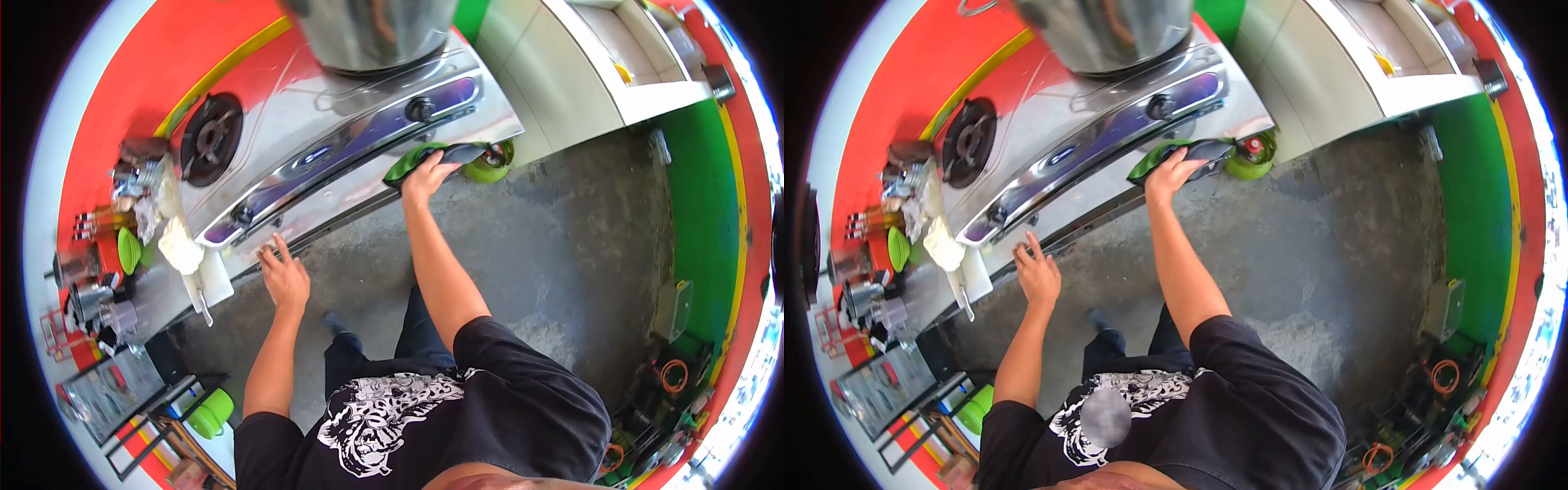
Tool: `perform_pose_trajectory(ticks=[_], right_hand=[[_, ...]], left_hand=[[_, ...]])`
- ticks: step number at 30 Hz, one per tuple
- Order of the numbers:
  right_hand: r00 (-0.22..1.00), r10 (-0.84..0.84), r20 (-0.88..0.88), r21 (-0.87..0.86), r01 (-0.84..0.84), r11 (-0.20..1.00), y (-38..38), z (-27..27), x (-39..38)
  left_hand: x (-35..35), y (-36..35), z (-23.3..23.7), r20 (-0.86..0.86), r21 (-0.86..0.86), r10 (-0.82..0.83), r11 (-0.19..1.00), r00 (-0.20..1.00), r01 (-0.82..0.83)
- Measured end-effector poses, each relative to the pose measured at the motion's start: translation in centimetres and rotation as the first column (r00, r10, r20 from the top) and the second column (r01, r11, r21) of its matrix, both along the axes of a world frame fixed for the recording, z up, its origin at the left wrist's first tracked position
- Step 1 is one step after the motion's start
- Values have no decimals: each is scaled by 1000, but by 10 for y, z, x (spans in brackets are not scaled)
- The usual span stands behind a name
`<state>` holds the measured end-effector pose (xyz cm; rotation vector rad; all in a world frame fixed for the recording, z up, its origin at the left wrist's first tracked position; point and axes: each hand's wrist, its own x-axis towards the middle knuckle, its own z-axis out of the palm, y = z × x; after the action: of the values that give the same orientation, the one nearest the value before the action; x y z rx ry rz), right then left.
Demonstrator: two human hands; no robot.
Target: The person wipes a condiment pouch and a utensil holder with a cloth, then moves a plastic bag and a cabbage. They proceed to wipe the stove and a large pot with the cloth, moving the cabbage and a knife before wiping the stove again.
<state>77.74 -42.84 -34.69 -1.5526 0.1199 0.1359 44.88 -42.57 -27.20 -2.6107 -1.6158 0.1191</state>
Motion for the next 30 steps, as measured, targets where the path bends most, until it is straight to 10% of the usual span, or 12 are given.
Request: perform_pose_trajectory(ticks=[8, 9, 12, 14, 15, 17, 18, 20, 23, 30], right_hand=[[858, 512, 44, -85, -507, 858, -2, -8, -175], [786, 557, 268, -305, -479, 823, 4, -79, -157], [888, 448, -107, -220, -461, 860, 2, -35, -126], [959, 267, 94, -314, -226, 922, 18, -21, -114], [960, 117, 255, -274, -45, 961, 34, -45, -107], [838, 493, 232, -872, -45, 488, 35, 7, -155], [804, 315, 504, -632, 96, 769, 44, -3, -179], [667, 511, 542, -766, 143, 627, 48, 12, -226], [443, 760, 475, -854, 22, 520, 49, 21, -308], [331, 814, 477, -817, -174, 549, 62, 1, -455]], left_hand=[[-67, -9, -29, 398, 35, -138, 990, 907, 136], [-86, -10, -28, 420, -11, -136, 988, 897, 155], [-156, -17, -39, 660, -180, -39, 962, 750, 208], [-201, -21, -46, 708, -290, 71, 937, 703, 197], [-220, -18, -49, 775, -434, 300, 893, 555, 123], [-256, -6, -60, 776, -575, 510, 814, 372, 85], [-275, 4, -69, 751, -659, 643, 745, 151, 103], [-304, 17, -63, 590, -724, 758, 649, -277, 234], [-340, 40, -51, 340, -550, 745, 653, -574, 521], [-347, 72, -53, 489, -631, 743, 663, -457, 403]])
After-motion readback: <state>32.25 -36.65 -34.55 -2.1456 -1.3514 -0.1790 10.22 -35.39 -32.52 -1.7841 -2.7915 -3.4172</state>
